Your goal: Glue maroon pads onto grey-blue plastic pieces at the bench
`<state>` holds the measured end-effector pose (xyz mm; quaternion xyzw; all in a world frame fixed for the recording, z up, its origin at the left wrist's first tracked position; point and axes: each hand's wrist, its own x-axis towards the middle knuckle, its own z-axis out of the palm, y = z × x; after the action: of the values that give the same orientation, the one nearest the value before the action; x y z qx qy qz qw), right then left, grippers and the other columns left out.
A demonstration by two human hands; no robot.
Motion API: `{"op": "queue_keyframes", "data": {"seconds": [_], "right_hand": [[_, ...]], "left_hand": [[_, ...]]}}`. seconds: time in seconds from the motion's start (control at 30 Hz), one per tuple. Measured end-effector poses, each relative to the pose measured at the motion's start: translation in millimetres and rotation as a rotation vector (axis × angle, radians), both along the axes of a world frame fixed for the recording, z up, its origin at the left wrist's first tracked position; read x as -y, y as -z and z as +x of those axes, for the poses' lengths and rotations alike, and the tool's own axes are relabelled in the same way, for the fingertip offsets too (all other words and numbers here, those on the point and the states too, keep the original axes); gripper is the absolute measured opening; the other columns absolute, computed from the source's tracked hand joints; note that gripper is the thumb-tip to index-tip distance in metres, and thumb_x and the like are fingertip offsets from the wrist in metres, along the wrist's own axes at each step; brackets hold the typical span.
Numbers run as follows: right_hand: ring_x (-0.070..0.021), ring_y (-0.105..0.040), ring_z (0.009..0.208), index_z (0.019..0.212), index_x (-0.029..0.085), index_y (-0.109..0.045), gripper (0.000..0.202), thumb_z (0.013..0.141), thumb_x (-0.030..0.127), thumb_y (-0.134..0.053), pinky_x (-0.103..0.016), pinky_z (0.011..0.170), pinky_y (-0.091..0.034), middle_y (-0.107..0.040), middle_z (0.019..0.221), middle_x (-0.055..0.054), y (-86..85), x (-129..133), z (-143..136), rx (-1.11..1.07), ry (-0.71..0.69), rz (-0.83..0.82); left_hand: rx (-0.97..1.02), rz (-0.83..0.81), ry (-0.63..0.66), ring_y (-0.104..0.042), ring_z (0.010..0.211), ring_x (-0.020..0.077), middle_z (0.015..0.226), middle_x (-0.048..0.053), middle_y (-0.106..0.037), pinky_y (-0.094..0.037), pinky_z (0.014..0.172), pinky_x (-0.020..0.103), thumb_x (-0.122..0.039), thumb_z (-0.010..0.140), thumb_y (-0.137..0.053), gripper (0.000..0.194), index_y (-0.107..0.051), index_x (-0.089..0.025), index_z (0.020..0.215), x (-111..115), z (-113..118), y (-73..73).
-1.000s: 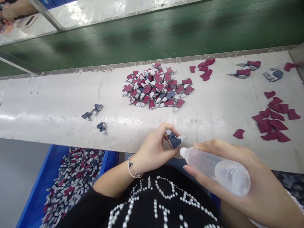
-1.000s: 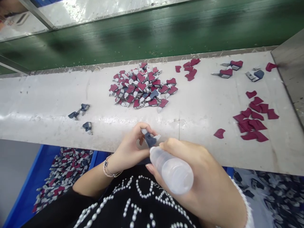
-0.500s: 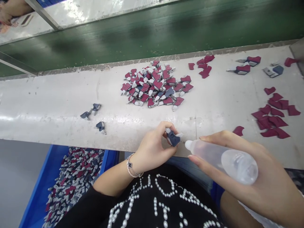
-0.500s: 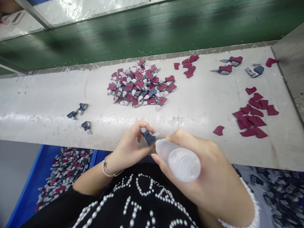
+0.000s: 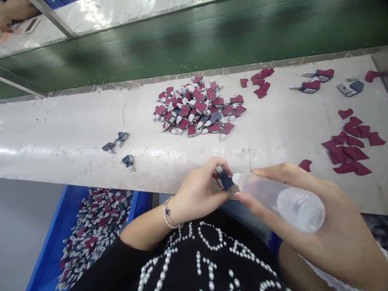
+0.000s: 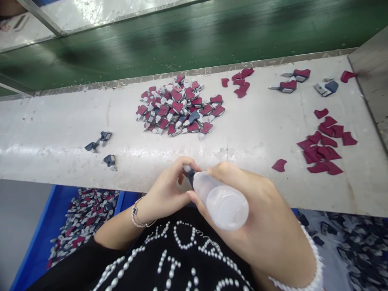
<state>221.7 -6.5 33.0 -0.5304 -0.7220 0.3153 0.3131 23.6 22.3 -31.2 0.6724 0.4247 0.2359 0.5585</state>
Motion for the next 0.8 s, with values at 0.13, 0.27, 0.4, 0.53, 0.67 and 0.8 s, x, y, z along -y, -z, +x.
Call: {"op": "queue_keyframes", "data": {"seconds": [0.13, 0.27, 0.4, 0.53, 0.67, 0.8], "right_hand": [[-0.0098, -0.061, 0.056, 0.096, 0.032, -0.059, 0.011, 0.092, 0.036, -0.069, -0.023, 0.052, -0.048, -0.065, 0.076, 0.009, 1.0, -2, -3, -0.009, 0.027, 0.003], [-0.0095, -0.066, 0.063, 0.1, 0.032, -0.061, 0.013, 0.092, 0.037, -0.07, -0.022, 0.057, -0.051, -0.07, 0.083, 0.009, 0.9, -5, -5, -0.03, -0.008, -0.002], [-0.0114, -0.067, 0.061, 0.095, 0.029, -0.062, 0.014, 0.093, 0.041, -0.068, -0.024, 0.053, -0.051, -0.071, 0.08, 0.006, -0.7, -3, -6, -0.061, -0.059, -0.069], [-0.0119, -0.064, 0.056, 0.095, 0.029, -0.063, 0.012, 0.093, 0.04, -0.068, -0.026, 0.05, -0.05, -0.07, 0.074, 0.007, -0.7, 1, -4, -0.054, -0.089, -0.092], [-0.0106, -0.064, 0.055, 0.096, 0.031, -0.061, 0.012, 0.092, 0.039, -0.07, -0.024, 0.051, -0.05, -0.069, 0.075, 0.009, 0.0, 3, 0, -0.061, -0.11, -0.122], [-0.0116, -0.064, 0.057, 0.097, 0.035, -0.06, 0.014, 0.091, 0.044, -0.07, -0.024, 0.05, -0.05, -0.068, 0.075, 0.009, -2.3, 5, 5, -0.03, -0.03, -0.109]], "left_hand": [[-0.015, -0.001, 0.0, -0.059, 0.078, 0.0132, 0.098, 0.0, -0.064, -0.049, 0.071, 0.027, -0.017, 0.078, -0.07, 0.039, -0.05, -0.024, 0.11, 0, 1, 0.4], [-0.025, 0.013, -0.01, -0.059, 0.08, 0.013, 0.101, 0.001, -0.065, -0.048, 0.071, 0.027, -0.016, 0.078, -0.069, 0.038, -0.05, -0.024, 0.11, -1, 0, 0.3], [-0.004, 0.011, -0.032, -0.061, 0.084, 0.0124, 0.106, 0.0, -0.066, -0.046, 0.072, 0.025, -0.008, 0.075, -0.068, 0.042, -0.05, -0.025, 0.108, -2, -2, 0.1], [0.022, 0.023, -0.077, -0.063, 0.087, 0.0136, 0.108, 0.001, -0.067, -0.046, 0.071, 0.025, -0.006, 0.074, -0.068, 0.042, -0.051, -0.025, 0.107, -3, -4, -0.1], [0.011, 0.051, -0.092, -0.064, 0.088, 0.0137, 0.108, 0.001, -0.067, -0.048, 0.073, 0.026, -0.005, 0.075, -0.068, 0.042, -0.051, -0.025, 0.108, -3, -6, -1.5], [0.014, 0.062, -0.081, -0.064, 0.085, 0.0129, 0.107, 0.001, -0.067, -0.05, 0.073, 0.025, -0.005, 0.076, -0.067, 0.041, -0.051, -0.025, 0.108, -3, -5, -2.7]]}}
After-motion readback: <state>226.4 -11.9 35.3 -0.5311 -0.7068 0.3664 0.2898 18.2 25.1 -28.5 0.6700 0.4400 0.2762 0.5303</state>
